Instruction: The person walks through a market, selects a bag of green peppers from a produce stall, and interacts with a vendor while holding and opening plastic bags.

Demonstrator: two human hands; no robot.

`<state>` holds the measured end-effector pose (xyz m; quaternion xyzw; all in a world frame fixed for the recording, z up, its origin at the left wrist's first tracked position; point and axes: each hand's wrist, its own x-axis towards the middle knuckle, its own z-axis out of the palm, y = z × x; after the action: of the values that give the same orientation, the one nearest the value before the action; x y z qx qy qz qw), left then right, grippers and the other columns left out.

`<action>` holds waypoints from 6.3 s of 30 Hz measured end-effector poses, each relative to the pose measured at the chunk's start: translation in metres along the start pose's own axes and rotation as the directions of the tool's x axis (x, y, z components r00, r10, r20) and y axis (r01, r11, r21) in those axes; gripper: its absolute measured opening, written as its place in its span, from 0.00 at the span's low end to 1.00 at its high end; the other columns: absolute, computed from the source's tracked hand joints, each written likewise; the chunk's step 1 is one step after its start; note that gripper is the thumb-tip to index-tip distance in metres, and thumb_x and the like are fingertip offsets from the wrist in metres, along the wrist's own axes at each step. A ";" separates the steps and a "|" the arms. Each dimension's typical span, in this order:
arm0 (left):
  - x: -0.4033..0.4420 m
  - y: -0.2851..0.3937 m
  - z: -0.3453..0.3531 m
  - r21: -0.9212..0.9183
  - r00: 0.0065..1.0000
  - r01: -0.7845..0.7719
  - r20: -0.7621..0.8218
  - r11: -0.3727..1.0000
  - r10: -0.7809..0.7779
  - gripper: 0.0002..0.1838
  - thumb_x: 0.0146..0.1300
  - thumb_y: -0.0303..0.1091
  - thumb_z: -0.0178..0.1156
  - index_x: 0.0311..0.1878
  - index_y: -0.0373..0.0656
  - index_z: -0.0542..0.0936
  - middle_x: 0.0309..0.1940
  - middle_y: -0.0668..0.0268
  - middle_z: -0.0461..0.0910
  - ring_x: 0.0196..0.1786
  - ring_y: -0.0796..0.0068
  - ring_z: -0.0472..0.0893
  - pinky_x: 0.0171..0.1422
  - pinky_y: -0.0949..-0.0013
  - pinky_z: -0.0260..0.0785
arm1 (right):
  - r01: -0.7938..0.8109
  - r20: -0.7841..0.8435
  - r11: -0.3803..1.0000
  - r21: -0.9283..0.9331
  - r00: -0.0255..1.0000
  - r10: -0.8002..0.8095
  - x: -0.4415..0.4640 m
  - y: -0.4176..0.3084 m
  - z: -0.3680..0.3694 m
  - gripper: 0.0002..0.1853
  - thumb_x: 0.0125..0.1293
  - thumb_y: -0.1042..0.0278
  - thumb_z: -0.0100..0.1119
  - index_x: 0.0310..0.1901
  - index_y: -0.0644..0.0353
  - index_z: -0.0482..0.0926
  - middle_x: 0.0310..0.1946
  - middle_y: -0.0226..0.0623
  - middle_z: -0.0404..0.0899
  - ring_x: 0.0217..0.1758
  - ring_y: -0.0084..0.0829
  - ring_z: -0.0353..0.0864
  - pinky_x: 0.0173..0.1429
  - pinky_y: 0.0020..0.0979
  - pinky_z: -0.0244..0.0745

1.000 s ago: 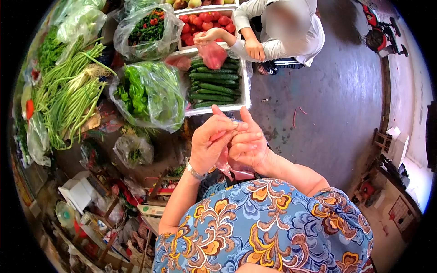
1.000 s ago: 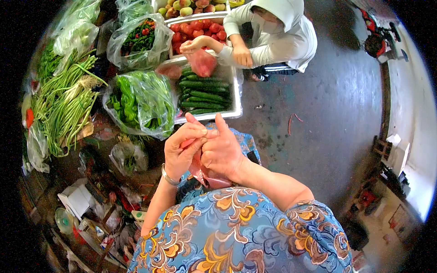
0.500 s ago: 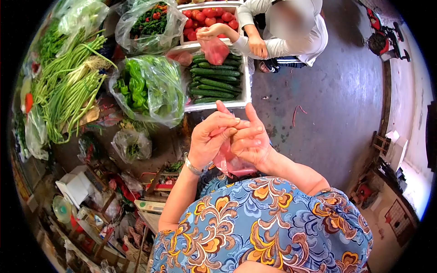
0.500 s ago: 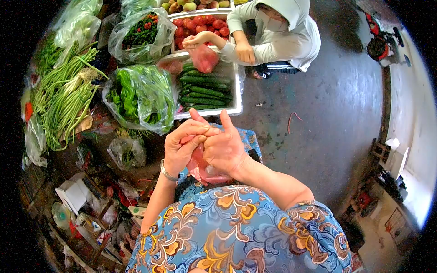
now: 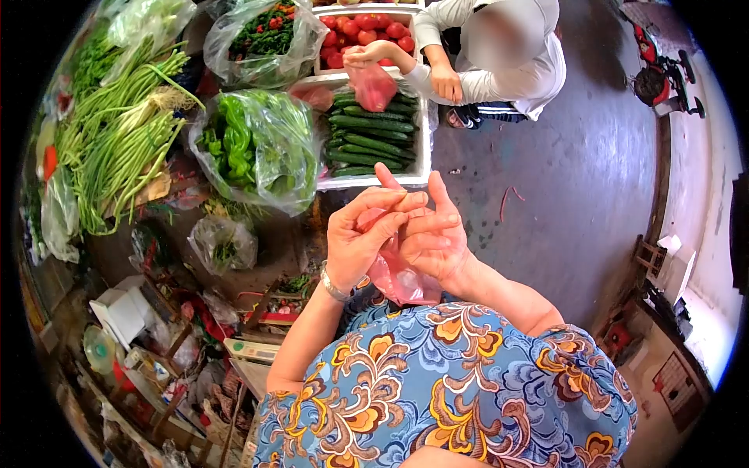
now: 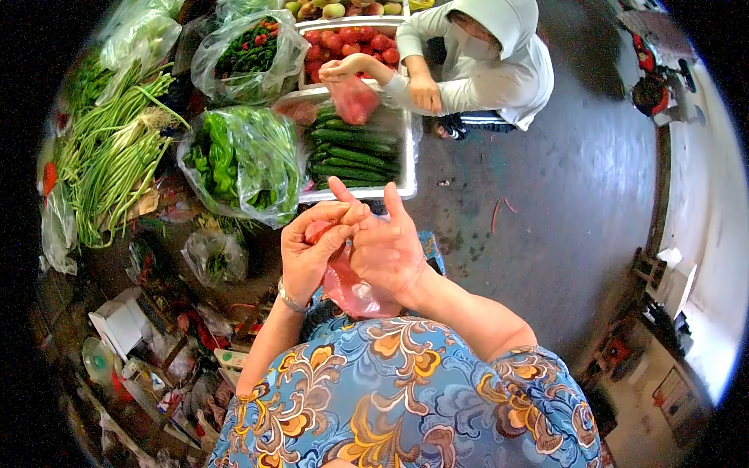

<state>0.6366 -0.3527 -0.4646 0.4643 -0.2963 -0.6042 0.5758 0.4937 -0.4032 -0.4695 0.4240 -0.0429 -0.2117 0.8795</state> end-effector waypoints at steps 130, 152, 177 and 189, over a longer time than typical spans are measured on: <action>-0.294 0.146 -0.387 0.142 0.233 -0.775 -0.841 0.615 0.488 0.12 0.61 0.11 0.53 0.42 0.38 0.77 0.41 0.62 0.76 0.52 0.62 0.82 0.54 0.65 0.76 | -0.657 -0.760 0.746 0.113 0.427 0.491 0.359 0.364 -0.294 0.23 0.75 0.44 0.42 0.64 0.42 0.73 0.32 0.19 0.82 0.10 0.16 0.69 0.11 0.22 0.64; -0.316 0.355 -0.580 0.225 0.315 -0.633 -0.799 0.741 0.512 0.12 0.60 0.11 0.52 0.42 0.38 0.76 0.41 0.61 0.77 0.52 0.63 0.82 0.52 0.66 0.78 | -0.604 -0.700 0.768 0.213 0.453 0.551 0.564 0.536 -0.305 0.22 0.75 0.44 0.42 0.63 0.40 0.75 0.29 0.16 0.80 0.09 0.12 0.67 0.10 0.20 0.57; -0.353 0.439 -0.839 -0.109 0.974 -0.227 -0.017 0.968 0.226 0.14 0.59 0.10 0.54 0.43 0.38 0.78 0.43 0.59 0.80 0.48 0.65 0.83 0.50 0.69 0.74 | 0.112 0.045 0.993 0.035 0.993 -0.114 0.654 0.675 -0.467 0.22 0.76 0.48 0.41 0.68 0.40 0.69 0.35 0.18 0.81 0.16 0.17 0.71 0.19 0.25 0.65; -0.356 0.404 -0.778 0.008 0.950 -0.095 0.299 0.995 0.089 0.10 0.60 0.13 0.57 0.41 0.37 0.78 0.41 0.61 0.79 0.47 0.67 0.83 0.48 0.70 0.74 | 0.306 0.302 0.949 0.074 0.900 -0.314 0.572 0.661 -0.483 0.22 0.76 0.45 0.41 0.66 0.40 0.70 0.40 0.21 0.81 0.15 0.12 0.69 0.19 0.22 0.63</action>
<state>1.4751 0.0648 -0.3315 0.3600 -0.4078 -0.6365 0.5468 1.3574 0.0787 -0.3313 0.3979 -0.1152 -0.4123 0.8115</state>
